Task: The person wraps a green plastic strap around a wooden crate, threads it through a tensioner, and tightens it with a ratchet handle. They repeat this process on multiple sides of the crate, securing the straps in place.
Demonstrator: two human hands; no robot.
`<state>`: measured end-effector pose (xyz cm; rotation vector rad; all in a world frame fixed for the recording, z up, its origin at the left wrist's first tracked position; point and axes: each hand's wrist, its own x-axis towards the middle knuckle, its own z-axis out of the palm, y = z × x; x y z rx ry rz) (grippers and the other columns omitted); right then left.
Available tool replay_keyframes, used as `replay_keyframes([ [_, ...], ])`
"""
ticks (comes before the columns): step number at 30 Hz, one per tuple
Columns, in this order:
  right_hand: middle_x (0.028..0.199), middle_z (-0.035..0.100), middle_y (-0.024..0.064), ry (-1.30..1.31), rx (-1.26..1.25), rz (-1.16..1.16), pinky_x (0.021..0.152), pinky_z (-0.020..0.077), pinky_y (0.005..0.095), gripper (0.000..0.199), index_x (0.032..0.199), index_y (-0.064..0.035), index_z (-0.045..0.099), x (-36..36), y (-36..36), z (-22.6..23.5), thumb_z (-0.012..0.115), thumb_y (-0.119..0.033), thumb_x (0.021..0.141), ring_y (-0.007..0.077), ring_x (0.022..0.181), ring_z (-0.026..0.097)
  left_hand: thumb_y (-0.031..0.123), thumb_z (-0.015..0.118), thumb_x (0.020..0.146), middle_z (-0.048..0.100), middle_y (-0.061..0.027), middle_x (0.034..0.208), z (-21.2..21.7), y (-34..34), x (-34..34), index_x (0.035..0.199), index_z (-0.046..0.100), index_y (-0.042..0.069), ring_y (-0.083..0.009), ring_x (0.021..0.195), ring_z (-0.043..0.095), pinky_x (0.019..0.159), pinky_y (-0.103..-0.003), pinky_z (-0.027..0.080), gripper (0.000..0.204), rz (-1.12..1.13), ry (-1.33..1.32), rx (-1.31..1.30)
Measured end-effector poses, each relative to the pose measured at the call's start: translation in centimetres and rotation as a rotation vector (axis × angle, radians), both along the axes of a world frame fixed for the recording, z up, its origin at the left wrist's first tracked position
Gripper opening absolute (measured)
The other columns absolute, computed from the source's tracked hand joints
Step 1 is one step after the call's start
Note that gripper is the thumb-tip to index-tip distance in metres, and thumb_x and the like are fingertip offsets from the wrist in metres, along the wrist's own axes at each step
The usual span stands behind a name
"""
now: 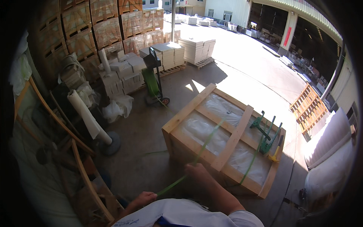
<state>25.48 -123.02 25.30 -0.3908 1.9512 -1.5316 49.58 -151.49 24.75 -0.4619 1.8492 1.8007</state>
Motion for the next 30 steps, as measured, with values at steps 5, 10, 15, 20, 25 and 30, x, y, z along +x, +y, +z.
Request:
replay_keyframes([
  [5,0.098,0.066,0.0046,-0.161,-0.358,-0.148,0.077,0.0490,0.0264,0.030,0.113,-0.0037,0.062,-1.1,0.5,6.9,0.062,-0.025,0.092,0.0154,0.087,0.061,0.031,0.057,0.095,0.046,0.0068,0.063,-0.5,-1.8,1.0,0.076,0.059,0.009,-0.0043,0.054,0.039,0.048,-0.023,0.032,0.030,0.030,-0.042,0.090],
  [10,0.101,0.064,0.0034,-0.505,-0.514,-0.165,0.080,0.0491,0.0278,0.030,0.112,-0.0047,0.062,-1.4,0.1,10.1,0.062,-0.026,0.091,0.0145,0.092,0.060,0.030,0.056,0.095,0.044,0.0067,0.062,0.3,-3.3,1.6,0.076,0.059,0.011,-0.0041,0.052,0.036,0.047,-0.022,0.029,0.027,0.049,-0.261,0.128],
  [15,0.101,0.064,0.0025,-0.416,-0.364,-0.194,0.083,0.0495,0.0290,0.032,0.114,-0.0046,0.062,-1.6,0.2,9.6,0.063,-0.028,0.091,0.0136,0.092,0.060,0.030,0.057,0.095,0.043,0.0067,0.062,0.5,-4.6,2.3,0.076,0.059,0.010,-0.0045,0.051,0.036,0.046,-0.023,0.028,0.027,0.051,-0.331,0.190],
  [20,0.101,0.065,0.0028,-0.383,-0.279,-0.226,0.080,0.0504,0.0291,0.032,0.116,-0.0050,0.062,-1.8,1.0,8.6,0.061,-0.028,0.093,0.0137,0.088,0.061,0.030,0.058,0.094,0.043,0.0065,0.061,1.6,-5.4,3.1,0.076,0.060,0.009,-0.0047,0.051,0.036,0.046,-0.022,0.028,0.027,0.087,-0.291,0.173],
  [25,0.090,0.067,0.0021,0.238,0.136,-0.140,0.068,0.0515,0.0311,0.027,0.111,-0.0045,0.065,-2.3,2.7,3.6,0.060,-0.024,0.093,0.0141,0.076,0.062,0.027,0.059,0.094,0.047,0.0049,0.061,4.3,-5.9,3.1,0.075,0.062,0.007,-0.0057,0.053,0.040,0.048,-0.024,0.031,0.028,0.102,-0.225,0.040],
  [30,0.091,0.069,0.0030,0.034,0.012,-0.236,0.067,0.0521,0.0326,0.025,0.110,-0.0046,0.066,-1.7,3.5,-2.4,0.062,-0.021,0.092,0.0158,0.079,0.065,0.025,0.059,0.093,0.052,0.0035,0.063,4.5,-5.2,2.8,0.073,0.062,0.002,-0.0066,0.058,0.046,0.052,-0.025,0.037,0.031,-0.060,0.034,-0.271],
])
